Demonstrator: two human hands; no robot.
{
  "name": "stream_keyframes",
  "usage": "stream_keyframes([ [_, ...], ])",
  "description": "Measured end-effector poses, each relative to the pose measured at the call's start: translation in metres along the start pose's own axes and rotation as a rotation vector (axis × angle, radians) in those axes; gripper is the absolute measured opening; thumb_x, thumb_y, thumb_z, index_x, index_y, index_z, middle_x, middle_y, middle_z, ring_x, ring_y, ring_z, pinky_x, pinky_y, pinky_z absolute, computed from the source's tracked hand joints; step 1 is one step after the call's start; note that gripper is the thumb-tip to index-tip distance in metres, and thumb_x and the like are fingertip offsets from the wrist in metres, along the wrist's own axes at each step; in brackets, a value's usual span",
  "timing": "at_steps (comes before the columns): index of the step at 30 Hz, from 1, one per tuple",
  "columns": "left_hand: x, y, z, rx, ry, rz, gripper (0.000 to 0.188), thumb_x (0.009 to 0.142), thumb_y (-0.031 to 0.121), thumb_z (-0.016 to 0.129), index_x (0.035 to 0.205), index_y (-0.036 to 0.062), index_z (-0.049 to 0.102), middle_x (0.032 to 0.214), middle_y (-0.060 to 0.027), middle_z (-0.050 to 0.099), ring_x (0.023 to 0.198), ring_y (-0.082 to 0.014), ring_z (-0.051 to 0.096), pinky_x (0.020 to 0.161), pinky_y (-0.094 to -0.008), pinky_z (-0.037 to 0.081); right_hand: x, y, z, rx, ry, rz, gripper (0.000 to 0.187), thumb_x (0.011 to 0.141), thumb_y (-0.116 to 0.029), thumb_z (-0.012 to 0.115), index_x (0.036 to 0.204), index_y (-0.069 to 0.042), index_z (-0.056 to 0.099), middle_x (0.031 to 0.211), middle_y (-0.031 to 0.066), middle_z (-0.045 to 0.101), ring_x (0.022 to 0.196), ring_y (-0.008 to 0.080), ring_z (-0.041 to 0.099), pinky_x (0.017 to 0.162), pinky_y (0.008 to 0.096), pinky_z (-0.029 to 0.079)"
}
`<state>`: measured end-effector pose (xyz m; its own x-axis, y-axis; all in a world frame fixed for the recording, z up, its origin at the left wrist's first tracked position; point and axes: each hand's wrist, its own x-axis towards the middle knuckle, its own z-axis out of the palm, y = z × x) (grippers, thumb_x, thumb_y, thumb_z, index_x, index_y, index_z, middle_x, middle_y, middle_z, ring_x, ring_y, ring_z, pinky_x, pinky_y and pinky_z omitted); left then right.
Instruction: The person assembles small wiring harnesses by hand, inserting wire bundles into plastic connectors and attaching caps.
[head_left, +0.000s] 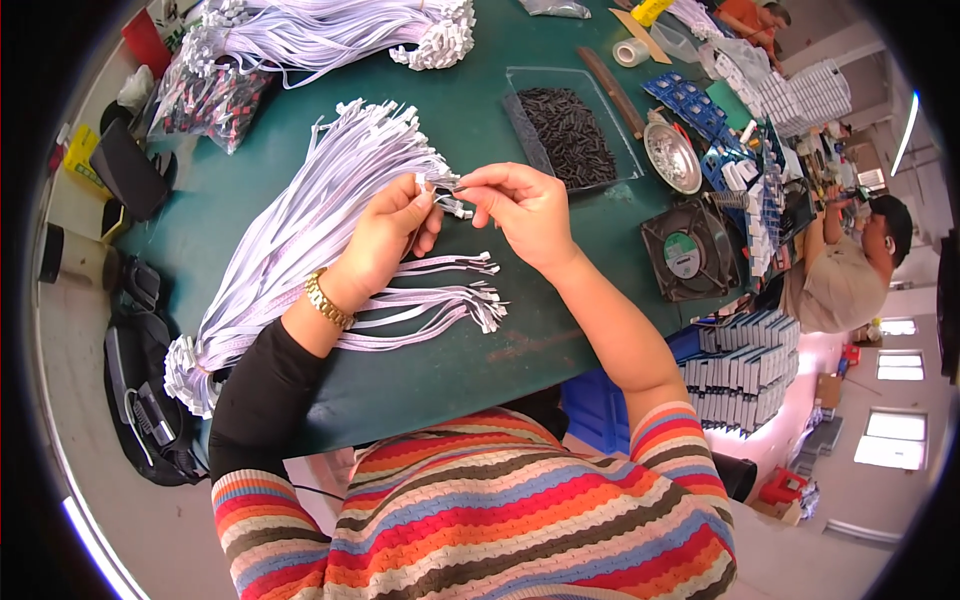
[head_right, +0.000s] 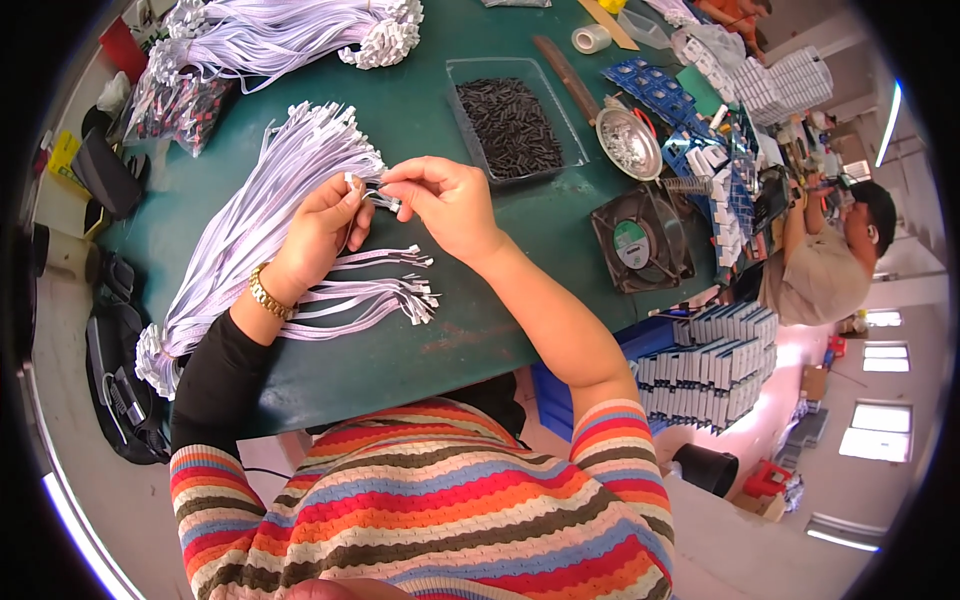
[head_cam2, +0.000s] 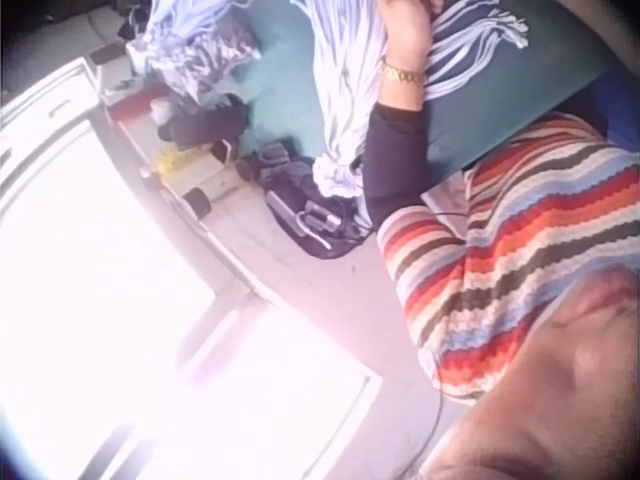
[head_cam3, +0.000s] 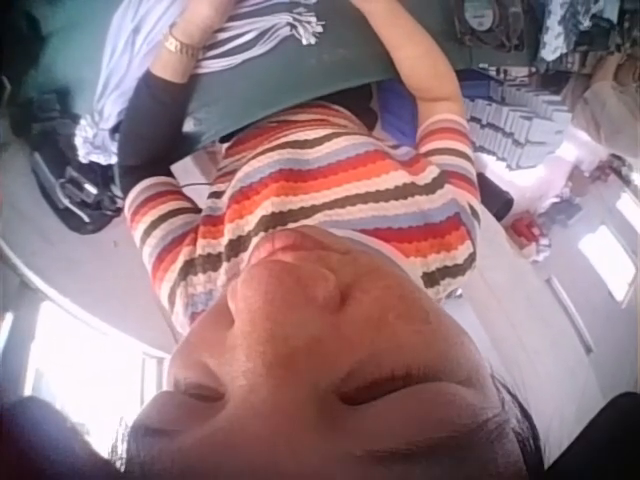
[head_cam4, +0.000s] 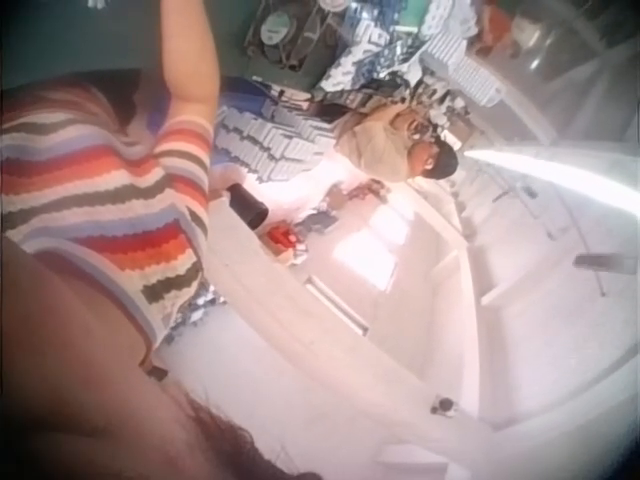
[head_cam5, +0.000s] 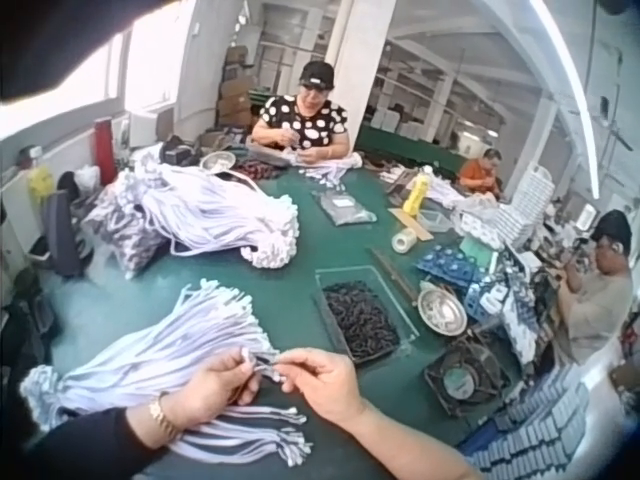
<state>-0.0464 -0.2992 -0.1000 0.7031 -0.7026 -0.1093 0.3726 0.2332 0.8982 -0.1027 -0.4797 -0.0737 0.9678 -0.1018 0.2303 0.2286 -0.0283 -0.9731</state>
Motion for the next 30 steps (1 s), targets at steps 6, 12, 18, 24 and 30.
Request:
stream_keyframes([
  [6,0.0024,0.0000,0.0010,-0.001,-0.010,0.007,0.012,0.100,0.018,0.042,0.094,0.0104,0.048,0.075,-0.0021,0.051,0.059,-0.0100,0.046,0.054,-0.0207,0.036,-0.0006,0.0062,0.0001,-0.093,-0.025,-0.118,0.012,0.081,0.003,0.068,0.093,0.002,0.070,0.081,0.0072,0.069,0.060,0.0084,0.061,0.053,0.0210,0.048],
  [12,0.0027,-0.0011,-0.0014,0.000,-0.033,0.019,0.011,0.100,0.016,0.042,0.094,0.0095,0.049,0.075,-0.0025,0.052,0.058,-0.0100,0.046,0.053,-0.0211,0.037,0.0006,0.0014,0.0026,-0.252,-0.007,-0.295,0.013,0.080,0.004,0.069,0.093,0.001,0.070,0.084,0.0088,0.069,0.063,0.0093,0.063,0.054,0.0212,0.050],
  [18,0.0026,-0.0022,-0.0021,-0.011,-0.050,0.007,0.010,0.100,0.015,0.043,0.095,0.0083,0.049,0.075,-0.0028,0.053,0.058,-0.0100,0.046,0.053,-0.0211,0.037,0.0019,0.0021,0.0006,-0.286,-0.026,-0.334,0.012,0.079,0.005,0.069,0.091,0.001,0.069,0.084,0.0081,0.068,0.064,0.0094,0.064,0.053,0.0203,0.050],
  [24,0.0025,-0.0020,-0.0020,-0.052,-0.060,-0.013,0.010,0.100,0.015,0.043,0.096,0.0077,0.050,0.075,-0.0027,0.054,0.058,-0.0094,0.047,0.054,-0.0210,0.038,0.0020,0.0067,-0.0049,-0.350,-0.112,-0.380,0.013,0.077,0.003,0.071,0.089,-0.002,0.069,0.083,0.0074,0.068,0.067,0.0105,0.064,0.053,0.0214,0.050],
  [30,0.0023,-0.0026,-0.0019,-0.043,-0.062,-0.023,0.009,0.099,0.014,0.046,0.095,0.0079,0.051,0.076,-0.0025,0.055,0.059,-0.0088,0.049,0.054,-0.0201,0.039,0.0021,0.0054,-0.0020,-0.338,-0.100,-0.323,0.013,0.077,0.001,0.072,0.089,-0.002,0.069,0.083,0.0070,0.068,0.066,0.0101,0.063,0.055,0.0222,0.050],
])
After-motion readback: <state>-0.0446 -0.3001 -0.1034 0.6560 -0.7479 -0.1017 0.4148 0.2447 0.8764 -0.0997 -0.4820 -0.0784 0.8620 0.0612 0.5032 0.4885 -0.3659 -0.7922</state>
